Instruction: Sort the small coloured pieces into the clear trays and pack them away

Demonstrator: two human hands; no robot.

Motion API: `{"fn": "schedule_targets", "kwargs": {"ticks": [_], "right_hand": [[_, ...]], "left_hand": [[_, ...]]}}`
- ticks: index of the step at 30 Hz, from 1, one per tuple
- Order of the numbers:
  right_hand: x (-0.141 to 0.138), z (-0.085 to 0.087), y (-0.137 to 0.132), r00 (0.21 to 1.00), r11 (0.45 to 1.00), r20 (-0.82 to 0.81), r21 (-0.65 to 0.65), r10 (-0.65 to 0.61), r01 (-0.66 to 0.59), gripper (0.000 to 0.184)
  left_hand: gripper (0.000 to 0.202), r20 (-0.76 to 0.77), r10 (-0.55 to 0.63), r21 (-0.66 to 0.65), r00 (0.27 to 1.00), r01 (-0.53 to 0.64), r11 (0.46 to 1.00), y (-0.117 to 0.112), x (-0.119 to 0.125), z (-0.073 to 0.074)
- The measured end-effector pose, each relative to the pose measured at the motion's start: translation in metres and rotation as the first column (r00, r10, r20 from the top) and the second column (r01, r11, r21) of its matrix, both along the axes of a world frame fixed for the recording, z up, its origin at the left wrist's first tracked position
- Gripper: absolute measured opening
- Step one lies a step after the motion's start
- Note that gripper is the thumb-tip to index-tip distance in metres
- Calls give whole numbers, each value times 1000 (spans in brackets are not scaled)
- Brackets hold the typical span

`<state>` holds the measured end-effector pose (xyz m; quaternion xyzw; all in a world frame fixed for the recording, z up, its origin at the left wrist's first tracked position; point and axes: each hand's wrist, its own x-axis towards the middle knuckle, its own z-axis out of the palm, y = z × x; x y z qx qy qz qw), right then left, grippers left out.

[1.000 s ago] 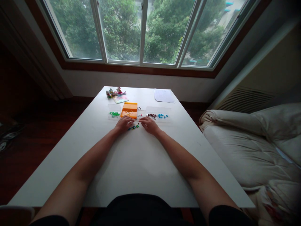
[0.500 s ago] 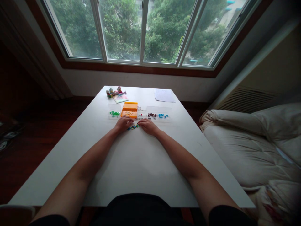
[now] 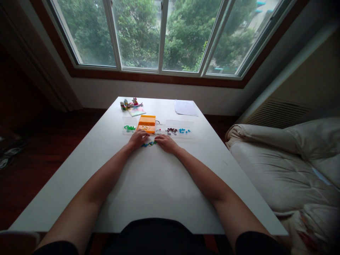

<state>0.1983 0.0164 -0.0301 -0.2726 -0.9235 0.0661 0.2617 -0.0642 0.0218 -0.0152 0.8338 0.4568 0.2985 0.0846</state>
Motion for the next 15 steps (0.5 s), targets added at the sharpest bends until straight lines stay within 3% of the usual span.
{"fn": "schedule_targets", "kwargs": {"ticks": [9, 15], "right_hand": [[3, 7, -6, 996, 996, 41, 34, -81, 79, 32], [16, 19, -4, 942, 941, -96, 78, -322, 330, 38]], "left_hand": [[34, -100, 28, -224, 995, -50, 973, 3, -32, 35], [30, -216, -77, -368, 973, -8, 930, -3, -36, 47]]}}
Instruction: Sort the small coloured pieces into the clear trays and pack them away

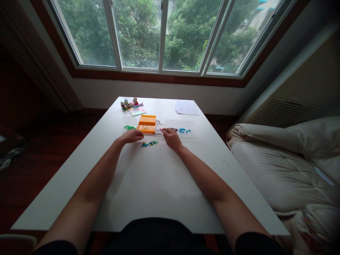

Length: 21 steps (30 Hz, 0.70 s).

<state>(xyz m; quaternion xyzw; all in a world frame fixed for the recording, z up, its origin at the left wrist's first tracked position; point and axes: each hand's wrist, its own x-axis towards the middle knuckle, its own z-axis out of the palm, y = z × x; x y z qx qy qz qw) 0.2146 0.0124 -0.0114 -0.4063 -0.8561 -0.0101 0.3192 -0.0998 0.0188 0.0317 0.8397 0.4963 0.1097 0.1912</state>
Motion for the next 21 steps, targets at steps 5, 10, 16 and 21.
{"fn": "schedule_targets", "kwargs": {"ticks": [5, 10, 16, 21], "right_hand": [[17, 3, 9, 962, 972, -145, 9, -232, 235, 39], [26, -1, 16, 912, 925, -159, -96, -379, 367, 38], [26, -9, 21, 908, 927, -192, -132, -371, 351, 33], [22, -13, 22, 917, 937, -192, -99, -348, 335, 29]], "left_hand": [[28, 19, -41, -64, 999, 42, 997, -2, 8, -11], [25, 116, -20, -24, 993, 23, 999, -2, 12, -23], [20, 154, 28, 116, 988, -46, 992, -1, 16, -33], [17, 174, 64, 211, 983, -101, 972, -1, 20, -39]]}}
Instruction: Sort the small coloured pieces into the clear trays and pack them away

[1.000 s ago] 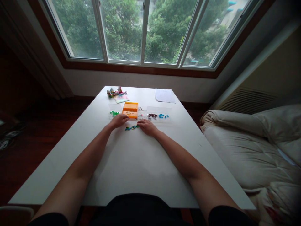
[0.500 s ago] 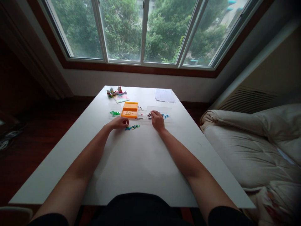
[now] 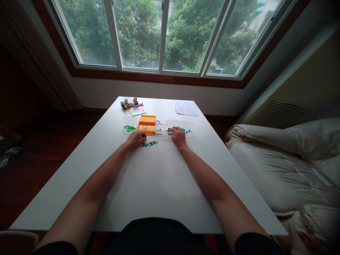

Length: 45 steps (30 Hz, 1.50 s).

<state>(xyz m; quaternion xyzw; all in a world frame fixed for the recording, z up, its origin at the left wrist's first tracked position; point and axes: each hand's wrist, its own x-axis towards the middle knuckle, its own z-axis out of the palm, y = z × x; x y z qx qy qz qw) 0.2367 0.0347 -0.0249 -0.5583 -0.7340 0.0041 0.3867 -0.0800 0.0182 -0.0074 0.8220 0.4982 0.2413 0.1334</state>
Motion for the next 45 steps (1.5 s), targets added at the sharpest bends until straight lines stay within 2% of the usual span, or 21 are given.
{"fn": "schedule_targets", "kwargs": {"ticks": [10, 14, 20, 24, 28, 31, 34, 37, 40, 42, 45], "right_hand": [[-3, -1, -2, 999, 999, -9, -4, 50, -51, 26], [-3, 0, -3, 997, 998, -17, -1, 70, -70, 26], [-4, 0, -4, 996, 996, -12, 3, 87, -87, 27], [-4, 1, -4, 996, 996, -11, 6, 91, -91, 27], [-4, 2, -5, 994, 994, -18, 18, 107, -107, 27], [-4, 2, -5, 993, 993, -24, 11, 115, -115, 27], [-4, 2, -5, 993, 993, -20, 22, 115, -114, 26], [-4, 2, -5, 993, 992, -11, 50, 120, -119, 25], [-4, 2, -5, 992, 991, -7, 51, 122, -122, 25], [-4, 2, -5, 992, 992, -5, 35, 122, -122, 25], [-4, 2, -5, 992, 992, -4, 15, 126, -126, 25]], "left_hand": [[13, 51, -37, 43, 998, 35, 998, 1, -1, -2], [13, 134, 47, 93, 990, -59, 994, 0, 3, -3], [12, 264, 166, 37, 950, -183, 982, 2, 5, -4], [16, 433, 194, -31, 880, -201, 979, 10, 5, -9], [26, 625, 224, -151, 747, -166, 974, 17, 4, -15], [34, 695, 280, -234, 662, -160, 959, 18, 5, -15], [42, 728, 288, -274, 623, -121, 954, 15, 7, -11], [47, 729, 274, -270, 627, -105, 957, 13, 8, -7], [44, 699, 267, -237, 663, -137, 962, 15, 6, -7], [39, 648, 256, -207, 718, -157, 966, 17, 2, -8], [31, 504, 200, -155, 840, -139, 978, 18, -5, -5]]}}
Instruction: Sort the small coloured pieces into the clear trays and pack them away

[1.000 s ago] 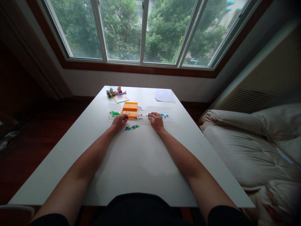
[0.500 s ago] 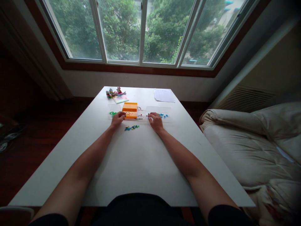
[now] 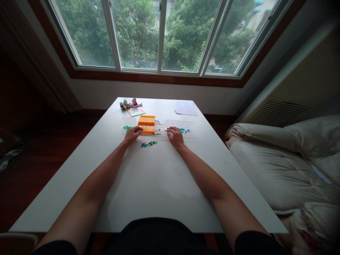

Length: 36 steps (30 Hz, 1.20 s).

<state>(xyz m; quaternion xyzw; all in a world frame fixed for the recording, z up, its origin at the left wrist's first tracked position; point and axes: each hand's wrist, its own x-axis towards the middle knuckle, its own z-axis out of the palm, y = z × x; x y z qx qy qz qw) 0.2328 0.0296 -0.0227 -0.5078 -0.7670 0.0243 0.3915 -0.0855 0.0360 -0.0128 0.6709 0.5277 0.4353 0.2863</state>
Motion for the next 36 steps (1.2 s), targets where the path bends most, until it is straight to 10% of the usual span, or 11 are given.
{"fn": "schedule_targets", "kwargs": {"ticks": [9, 18, 25, 36], "right_hand": [[0, 1, -2, 1000, 1000, -2, 3, 10, -10, 25], [0, -1, 0, 1000, 1000, -14, 12, 15, -14, 23], [0, -3, 1, 999, 999, -20, 23, 25, -25, 22], [-9, 11, -13, 980, 978, 50, 80, 191, -195, 22]], "left_hand": [[26, -384, -405, -177, 830, 365, 914, -10, 0, 11], [26, -449, -459, -195, 767, 417, 888, -19, 7, 24], [21, -489, -424, -155, 763, 402, 902, -22, 15, 25], [19, -372, -41, 68, 927, 72, 995, -18, 19, 8]]}}
